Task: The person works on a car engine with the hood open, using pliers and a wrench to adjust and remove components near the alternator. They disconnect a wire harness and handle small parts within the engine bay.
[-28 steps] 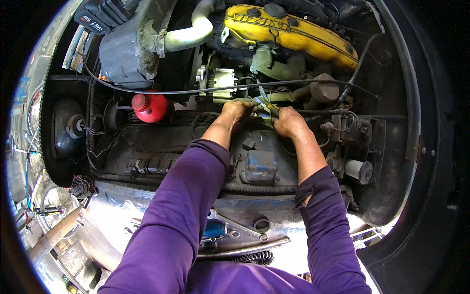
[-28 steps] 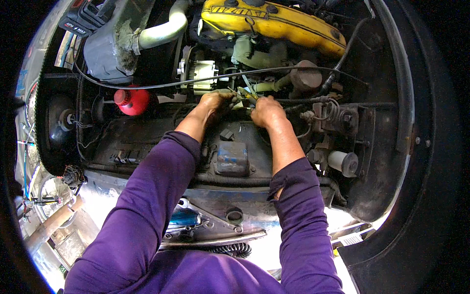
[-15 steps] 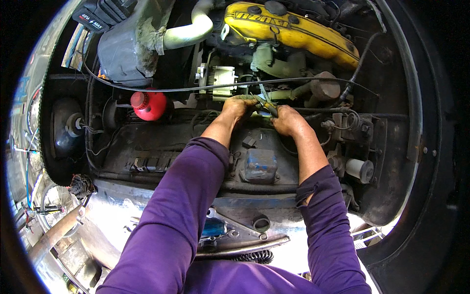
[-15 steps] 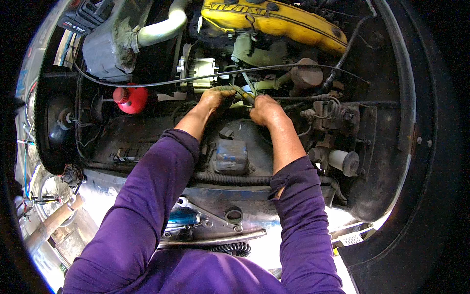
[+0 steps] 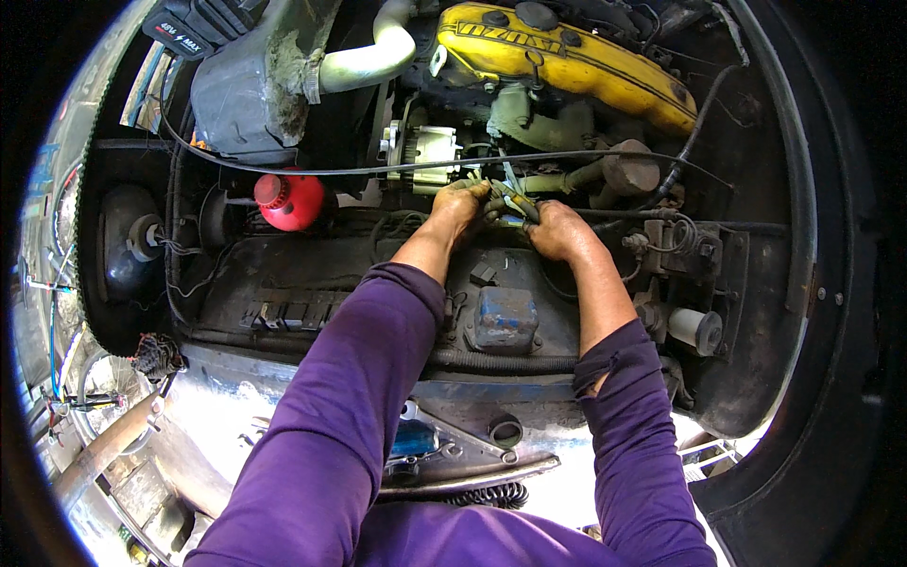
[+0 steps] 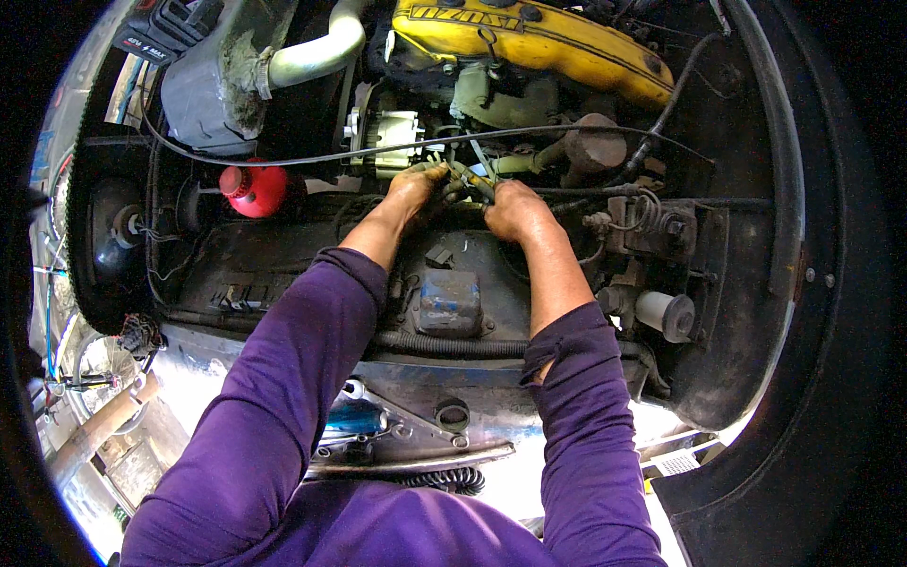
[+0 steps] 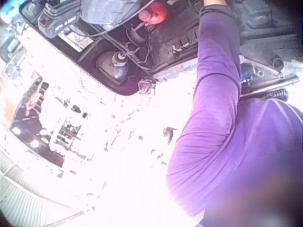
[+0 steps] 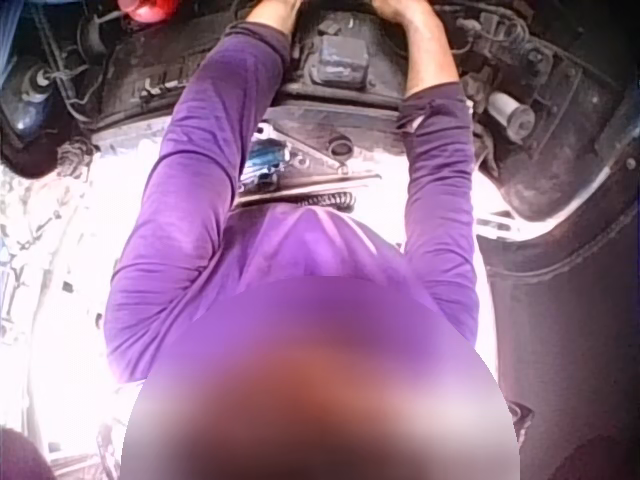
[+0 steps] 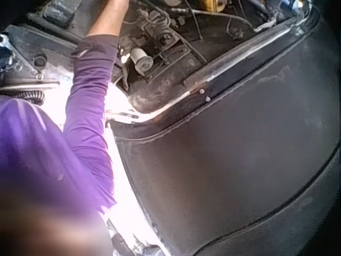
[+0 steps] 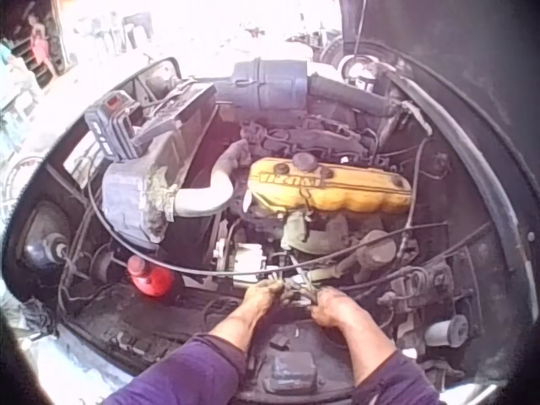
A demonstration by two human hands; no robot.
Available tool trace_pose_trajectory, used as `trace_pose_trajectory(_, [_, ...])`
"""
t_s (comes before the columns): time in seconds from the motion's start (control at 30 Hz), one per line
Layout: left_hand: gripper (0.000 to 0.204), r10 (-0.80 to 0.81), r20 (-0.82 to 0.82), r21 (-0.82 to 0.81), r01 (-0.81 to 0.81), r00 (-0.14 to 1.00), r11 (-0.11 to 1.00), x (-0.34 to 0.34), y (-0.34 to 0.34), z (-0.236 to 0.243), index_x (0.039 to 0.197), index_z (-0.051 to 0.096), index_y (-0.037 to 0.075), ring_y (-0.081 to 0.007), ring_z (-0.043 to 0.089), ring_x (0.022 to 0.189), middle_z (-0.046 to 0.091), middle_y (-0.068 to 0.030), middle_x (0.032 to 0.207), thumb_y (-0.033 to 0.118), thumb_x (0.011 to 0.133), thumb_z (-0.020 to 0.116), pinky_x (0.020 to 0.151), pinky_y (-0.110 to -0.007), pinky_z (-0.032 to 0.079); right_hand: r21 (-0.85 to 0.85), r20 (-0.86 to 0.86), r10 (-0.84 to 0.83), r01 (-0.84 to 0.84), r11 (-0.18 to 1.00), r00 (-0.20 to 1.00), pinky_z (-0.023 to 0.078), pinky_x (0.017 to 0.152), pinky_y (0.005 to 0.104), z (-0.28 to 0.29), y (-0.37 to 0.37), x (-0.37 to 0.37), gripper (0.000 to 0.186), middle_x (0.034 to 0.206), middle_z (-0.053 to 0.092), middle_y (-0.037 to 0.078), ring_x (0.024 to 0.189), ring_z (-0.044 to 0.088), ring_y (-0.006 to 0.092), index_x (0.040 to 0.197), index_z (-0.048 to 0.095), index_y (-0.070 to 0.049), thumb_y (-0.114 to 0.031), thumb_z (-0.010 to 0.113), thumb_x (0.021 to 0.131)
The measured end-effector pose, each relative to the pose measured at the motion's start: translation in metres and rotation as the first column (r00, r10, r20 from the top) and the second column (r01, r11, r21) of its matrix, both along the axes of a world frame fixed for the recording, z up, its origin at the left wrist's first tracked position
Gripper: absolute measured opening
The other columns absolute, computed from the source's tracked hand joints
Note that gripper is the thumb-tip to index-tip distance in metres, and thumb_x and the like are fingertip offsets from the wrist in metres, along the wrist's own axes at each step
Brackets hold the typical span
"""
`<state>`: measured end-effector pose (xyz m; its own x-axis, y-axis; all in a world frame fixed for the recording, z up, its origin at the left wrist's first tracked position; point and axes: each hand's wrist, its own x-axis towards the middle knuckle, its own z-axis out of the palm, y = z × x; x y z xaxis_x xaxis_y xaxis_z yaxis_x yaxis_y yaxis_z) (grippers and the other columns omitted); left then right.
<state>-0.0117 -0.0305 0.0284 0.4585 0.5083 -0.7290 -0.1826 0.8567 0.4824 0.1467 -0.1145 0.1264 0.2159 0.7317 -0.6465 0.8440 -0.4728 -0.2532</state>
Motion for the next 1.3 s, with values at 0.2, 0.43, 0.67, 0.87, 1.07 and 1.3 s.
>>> trace_pose_trajectory(0.2, [0.016, -0.026, 0.015, 0.005, 0.026, 1.0, 1.0, 0.001, 0.001, -0.007, 0.115, 0.066, 0.008, -0.0243, 0.074, 0.086, 0.073, -0.008, 0.103, 0.016, 0.102, 0.063, 0.072, -0.041, 0.062, 0.001, 0.018, 0.039, -0.039, 0.999, 0.999, 0.049, 0.106, 0.0421, -0.005, -0.001, 0.002, 0.041, 0.129, 0.065, 0.026, 0.122, 0.063, 0.0367, 0.119, 0.068, 0.005, -0.021, 0.066, 0.088])
trace_pose_trajectory(0.43, [0.02, -0.068, 0.101, 0.023, 0.066, 0.993, 0.998, 0.002, 0.001, -0.018, 0.122, 0.064, 0.01, -0.0258, 0.073, 0.084, 0.073, -0.0104, 0.107, 0.009, 0.106, 0.052, 0.076, -0.042, 0.063, 0.011, 0.054, 0.098, -0.099, 0.995, 0.994, 0.045, 0.111, 0.042, -0.014, -0.005, 0.008, 0.047, 0.139, 0.058, 0.022, 0.129, 0.056, 0.0383, 0.131, 0.062, 0.002, -0.019, 0.065, 0.088])
trace_pose_trajectory(0.67, [0.014, -0.011, -0.052, 0.163, 0.019, 0.999, 0.986, 0.005, 0.003, -0.019, 0.112, 0.065, 0.001, -0.0235, 0.071, 0.076, 0.072, -0.0122, 0.097, 0.005, 0.099, 0.063, 0.067, -0.037, 0.061, -0.015, 0.095, 0.123, -0.122, 0.992, 0.988, 0.042, 0.114, 0.0457, -0.014, -0.007, 0.011, 0.05, 0.147, 0.05, 0.019, 0.136, 0.05, 0.037, 0.139, 0.058, -0.007, -0.017, 0.061, 0.09])
trace_pose_trajectory(0.87, [0.012, -0.012, -0.011, 0.106, 0.013, 1.0, 0.994, 0.002, 0.004, -0.017, 0.105, 0.067, -0.001, -0.0208, 0.069, 0.067, 0.071, -0.0099, 0.089, 0.008, 0.096, 0.067, 0.056, -0.033, 0.056, -0.007, 0.145, 0.125, -0.126, 0.992, 0.981, 0.041, 0.115, 0.0446, -0.008, -0.006, 0.006, 0.05, 0.143, 0.053, 0.02, 0.135, 0.05, 0.0381, 0.138, 0.058, -0.004, -0.018, 0.062, 0.09])
trace_pose_trajectory(1.07, [0.01, -0.021, -0.1, 0.109, 0.032, 0.995, 0.993, -0.001, 0.005, -0.004, 0.102, 0.069, 0.002, -0.0187, 0.067, 0.063, 0.071, -0.0079, 0.087, 0.01, 0.095, 0.068, 0.054, -0.032, 0.055, 0.01, 0.143, 0.11, -0.113, 0.994, 0.984, 0.04, 0.115, 0.0425, -0.006, -0.005, 0.002, 0.05, 0.141, 0.054, 0.022, 0.133, 0.051, 0.039, 0.136, 0.059, 0.0, -0.022, 0.065, 0.091])
trace_pose_trajectory(1.3, [0.006, -0.058, -0.034, 0.145, 0.062, 0.998, 0.987, -0.001, 0.005, -0.011, 0.097, 0.07, 0.004, -0.017, 0.066, 0.065, 0.071, -0.0075, 0.085, 0.005, 0.092, 0.068, 0.055, -0.03, 0.053, 0.039, 0.078, 0.08, -0.083, 0.996, 0.994, 0.043, 0.112, 0.0455, -0.018, -0.002, 0.004, 0.048, 0.143, 0.054, 0.021, 0.132, 0.052, 0.04, 0.137, 0.061, -0.008, -0.027, 0.064, 0.092])
